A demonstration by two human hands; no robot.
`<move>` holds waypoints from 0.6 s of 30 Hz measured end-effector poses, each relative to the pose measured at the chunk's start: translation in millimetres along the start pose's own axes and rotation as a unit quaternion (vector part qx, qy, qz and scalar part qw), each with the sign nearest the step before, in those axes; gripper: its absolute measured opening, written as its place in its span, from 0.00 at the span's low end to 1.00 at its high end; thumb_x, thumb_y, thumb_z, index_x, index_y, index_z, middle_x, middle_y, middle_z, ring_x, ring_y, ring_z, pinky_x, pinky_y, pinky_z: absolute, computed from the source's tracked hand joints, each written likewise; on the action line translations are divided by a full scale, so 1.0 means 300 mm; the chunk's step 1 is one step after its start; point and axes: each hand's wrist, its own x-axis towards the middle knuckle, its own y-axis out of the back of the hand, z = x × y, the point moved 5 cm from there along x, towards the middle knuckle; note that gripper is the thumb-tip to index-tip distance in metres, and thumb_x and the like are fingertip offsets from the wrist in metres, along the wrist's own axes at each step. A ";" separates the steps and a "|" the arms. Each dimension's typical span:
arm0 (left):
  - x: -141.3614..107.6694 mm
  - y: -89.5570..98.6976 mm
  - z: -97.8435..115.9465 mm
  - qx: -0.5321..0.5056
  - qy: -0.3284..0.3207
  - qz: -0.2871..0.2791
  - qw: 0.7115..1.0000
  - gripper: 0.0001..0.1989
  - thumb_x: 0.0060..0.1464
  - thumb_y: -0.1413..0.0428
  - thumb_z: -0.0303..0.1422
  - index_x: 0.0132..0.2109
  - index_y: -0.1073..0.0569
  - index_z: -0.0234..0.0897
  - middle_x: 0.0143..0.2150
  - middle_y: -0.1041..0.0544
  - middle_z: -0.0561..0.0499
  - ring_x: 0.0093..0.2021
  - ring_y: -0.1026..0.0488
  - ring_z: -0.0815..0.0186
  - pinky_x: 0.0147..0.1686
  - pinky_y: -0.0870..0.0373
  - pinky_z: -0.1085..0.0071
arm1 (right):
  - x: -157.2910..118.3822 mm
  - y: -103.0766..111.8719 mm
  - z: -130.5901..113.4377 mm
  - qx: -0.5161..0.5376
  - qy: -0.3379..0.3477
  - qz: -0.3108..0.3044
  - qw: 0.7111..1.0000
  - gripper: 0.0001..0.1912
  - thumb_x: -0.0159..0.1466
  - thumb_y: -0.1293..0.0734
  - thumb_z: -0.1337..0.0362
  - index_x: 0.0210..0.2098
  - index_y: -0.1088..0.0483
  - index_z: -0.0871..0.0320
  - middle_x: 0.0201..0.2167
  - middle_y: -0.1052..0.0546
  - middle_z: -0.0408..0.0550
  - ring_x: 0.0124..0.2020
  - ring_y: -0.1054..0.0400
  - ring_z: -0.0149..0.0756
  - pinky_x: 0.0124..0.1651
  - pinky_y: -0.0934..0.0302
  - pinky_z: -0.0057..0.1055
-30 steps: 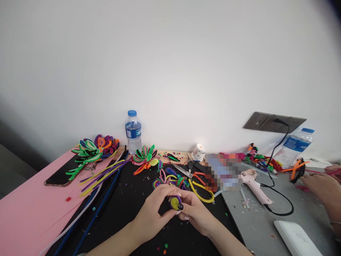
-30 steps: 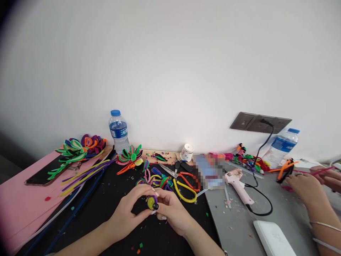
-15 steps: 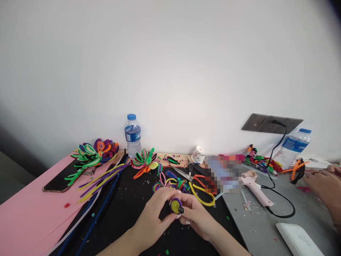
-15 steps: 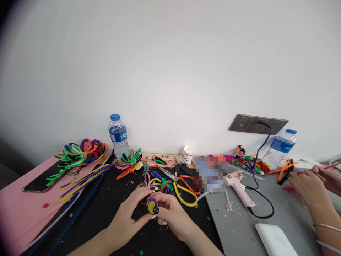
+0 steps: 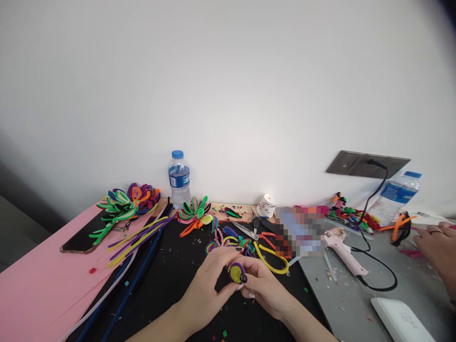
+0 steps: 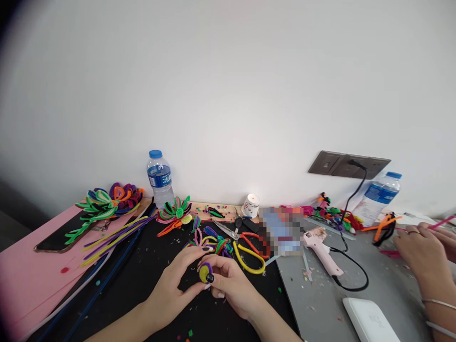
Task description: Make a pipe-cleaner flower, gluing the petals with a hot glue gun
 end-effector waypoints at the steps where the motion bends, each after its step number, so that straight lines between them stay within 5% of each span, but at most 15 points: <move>1: 0.000 -0.002 -0.001 0.001 -0.003 -0.001 1.000 0.21 0.50 0.47 0.27 0.52 0.38 0.43 0.50 0.30 0.47 0.53 0.36 0.59 0.52 0.37 0.60 | 0.000 0.000 0.001 0.000 0.001 0.000 1.000 0.11 0.53 0.29 0.62 0.32 0.30 0.62 0.25 0.39 0.41 0.20 0.53 0.20 0.20 0.61 0.22; 18: -0.012 -0.024 -0.018 0.025 -0.012 -0.040 0.999 0.26 0.54 0.50 0.28 0.59 0.46 0.45 0.56 0.34 0.45 0.57 0.40 0.58 0.54 0.39 0.57 | 0.000 0.004 0.006 -0.002 -0.005 0.004 1.000 0.15 0.51 0.29 0.60 0.35 0.29 0.62 0.25 0.38 0.41 0.21 0.50 0.21 0.20 0.60 0.21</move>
